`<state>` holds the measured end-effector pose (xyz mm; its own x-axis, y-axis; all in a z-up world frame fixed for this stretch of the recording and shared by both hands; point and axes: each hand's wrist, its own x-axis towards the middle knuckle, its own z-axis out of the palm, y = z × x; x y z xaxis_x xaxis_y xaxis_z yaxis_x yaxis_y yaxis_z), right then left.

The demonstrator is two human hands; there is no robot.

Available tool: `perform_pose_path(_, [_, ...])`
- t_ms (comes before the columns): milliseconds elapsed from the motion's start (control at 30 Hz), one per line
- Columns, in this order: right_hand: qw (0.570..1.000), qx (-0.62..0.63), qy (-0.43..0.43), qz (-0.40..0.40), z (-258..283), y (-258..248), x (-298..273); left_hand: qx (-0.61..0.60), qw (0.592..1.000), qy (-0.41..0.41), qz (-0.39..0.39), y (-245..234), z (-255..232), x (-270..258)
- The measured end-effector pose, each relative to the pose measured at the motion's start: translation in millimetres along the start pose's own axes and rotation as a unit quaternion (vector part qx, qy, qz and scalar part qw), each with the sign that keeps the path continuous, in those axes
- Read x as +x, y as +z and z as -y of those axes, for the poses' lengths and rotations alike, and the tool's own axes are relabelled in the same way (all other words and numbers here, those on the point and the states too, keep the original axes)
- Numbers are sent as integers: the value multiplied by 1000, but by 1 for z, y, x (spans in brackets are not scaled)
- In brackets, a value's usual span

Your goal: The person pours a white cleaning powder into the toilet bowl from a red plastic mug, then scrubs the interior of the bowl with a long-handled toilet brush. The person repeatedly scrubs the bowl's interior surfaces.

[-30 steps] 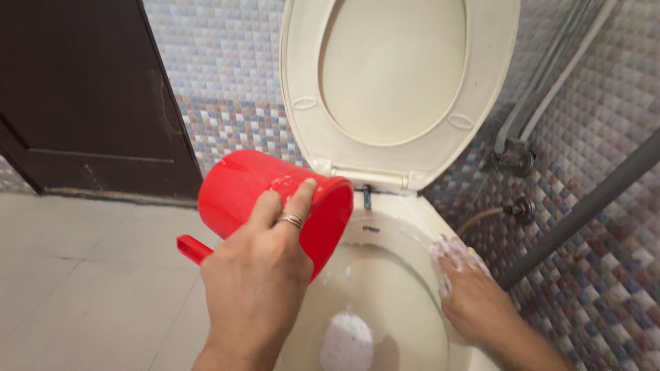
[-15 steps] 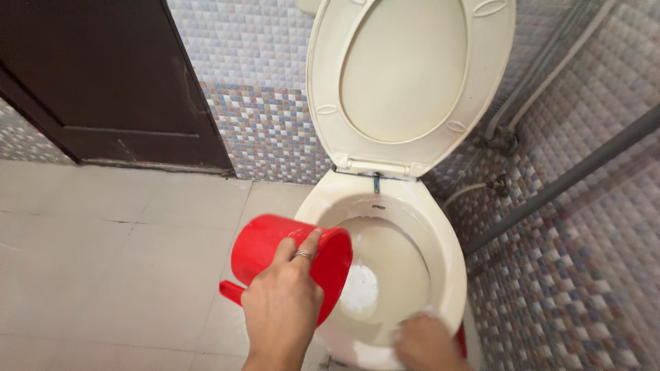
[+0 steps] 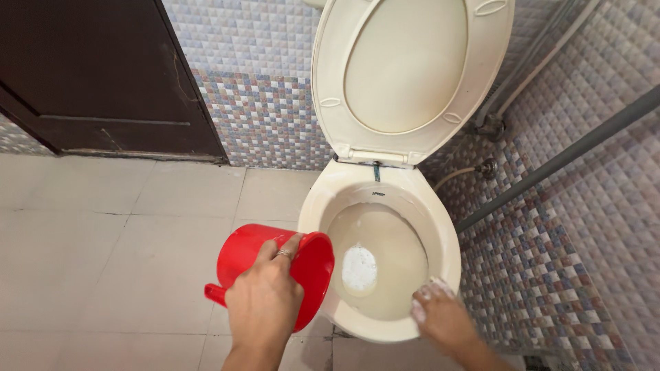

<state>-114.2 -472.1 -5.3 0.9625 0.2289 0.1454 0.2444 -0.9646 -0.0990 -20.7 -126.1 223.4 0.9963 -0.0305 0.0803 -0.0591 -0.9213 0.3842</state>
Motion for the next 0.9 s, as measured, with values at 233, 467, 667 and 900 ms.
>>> perform_pose_path(233, [934,26,354,23,203,50,91,-7,999,-31,18,-11,17,13])
perform_pose_path(467, [989,46,139,19,108,72,17,-27,998,-40,35,-8,10,18])
perform_pose_path(667, [986,67,-39,150,-81,46,1,-53,991,-94,75,-1,-19,39])
perform_pose_path(900, [991,-22,50,119,-126,10,132,-60,966,-209,141,38,-63,68])
